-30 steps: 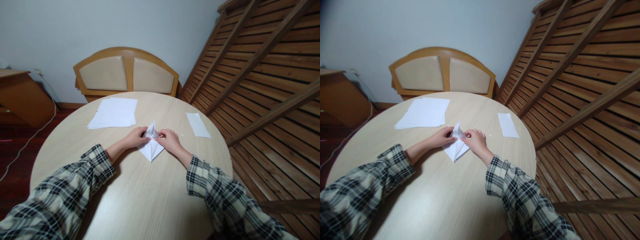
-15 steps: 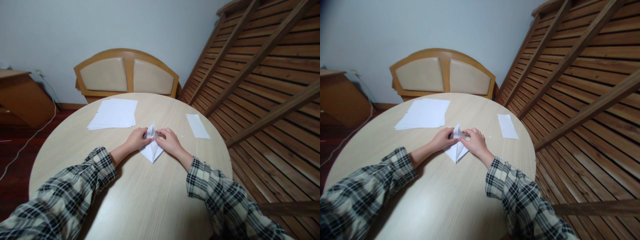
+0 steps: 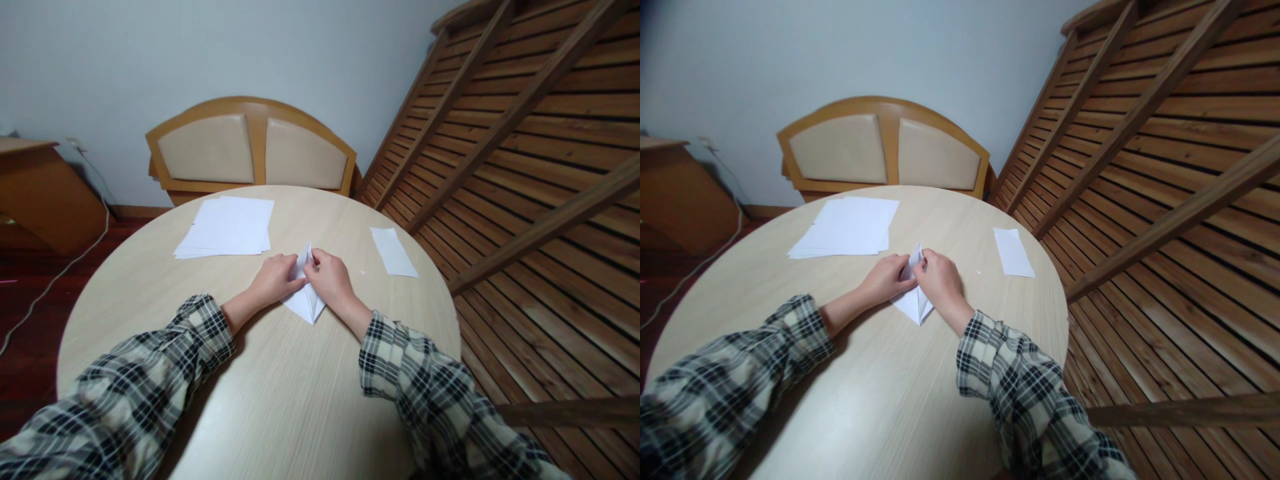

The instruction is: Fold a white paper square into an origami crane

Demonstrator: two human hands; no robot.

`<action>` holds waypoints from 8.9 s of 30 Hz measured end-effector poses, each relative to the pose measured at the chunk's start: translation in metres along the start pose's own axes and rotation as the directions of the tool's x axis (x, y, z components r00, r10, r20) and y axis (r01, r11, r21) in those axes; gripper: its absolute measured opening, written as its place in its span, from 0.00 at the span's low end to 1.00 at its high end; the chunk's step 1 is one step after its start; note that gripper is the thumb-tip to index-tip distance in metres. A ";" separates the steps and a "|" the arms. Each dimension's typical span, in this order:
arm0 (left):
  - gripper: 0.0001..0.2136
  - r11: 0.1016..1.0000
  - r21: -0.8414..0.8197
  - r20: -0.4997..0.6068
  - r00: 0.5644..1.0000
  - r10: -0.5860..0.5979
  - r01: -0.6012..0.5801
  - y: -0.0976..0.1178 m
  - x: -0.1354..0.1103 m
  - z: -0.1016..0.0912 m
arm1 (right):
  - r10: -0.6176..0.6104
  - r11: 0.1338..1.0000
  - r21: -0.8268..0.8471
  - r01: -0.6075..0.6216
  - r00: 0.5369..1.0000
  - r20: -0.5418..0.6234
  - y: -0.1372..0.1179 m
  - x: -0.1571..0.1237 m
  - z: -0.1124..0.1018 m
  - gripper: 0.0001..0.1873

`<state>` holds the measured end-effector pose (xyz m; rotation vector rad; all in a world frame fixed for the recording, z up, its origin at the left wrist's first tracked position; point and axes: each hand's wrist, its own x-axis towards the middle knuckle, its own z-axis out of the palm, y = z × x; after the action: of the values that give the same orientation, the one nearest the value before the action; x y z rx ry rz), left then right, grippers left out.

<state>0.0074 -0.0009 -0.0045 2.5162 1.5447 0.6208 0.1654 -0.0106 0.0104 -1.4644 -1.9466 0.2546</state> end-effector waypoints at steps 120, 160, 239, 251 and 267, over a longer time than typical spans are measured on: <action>0.08 0.043 -0.999 0.016 0.981 -0.194 0.025 0.007 0.030 0.003 | -0.122 0.909 0.415 -0.042 0.925 0.360 0.051 0.011 0.007 0.13; 0.13 0.344 -0.939 -0.101 0.971 -0.214 -0.022 0.014 0.030 0.013 | -0.128 0.921 0.390 -0.008 0.939 0.320 0.051 0.011 0.011 0.16; 0.12 0.291 -0.953 -0.195 0.899 -0.391 -0.080 0.017 0.037 0.014 | -0.162 0.924 0.381 0.025 0.929 0.333 0.046 0.011 0.009 0.15; 0.15 0.615 -0.787 -0.177 0.971 -0.161 -0.042 -0.001 0.021 0.009 | -0.202 0.902 0.430 0.048 0.926 0.320 0.052 0.011 0.007 0.17; 0.12 0.624 -0.781 -0.083 0.992 -0.091 -0.008 -0.001 0.018 0.005 | -0.179 0.927 0.373 0.052 0.932 0.315 0.048 0.012 0.009 0.18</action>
<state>0.0159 0.0160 -0.0047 1.7729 0.9986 1.1479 0.1956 0.0188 -0.0168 -1.1108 -2.1103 0.8162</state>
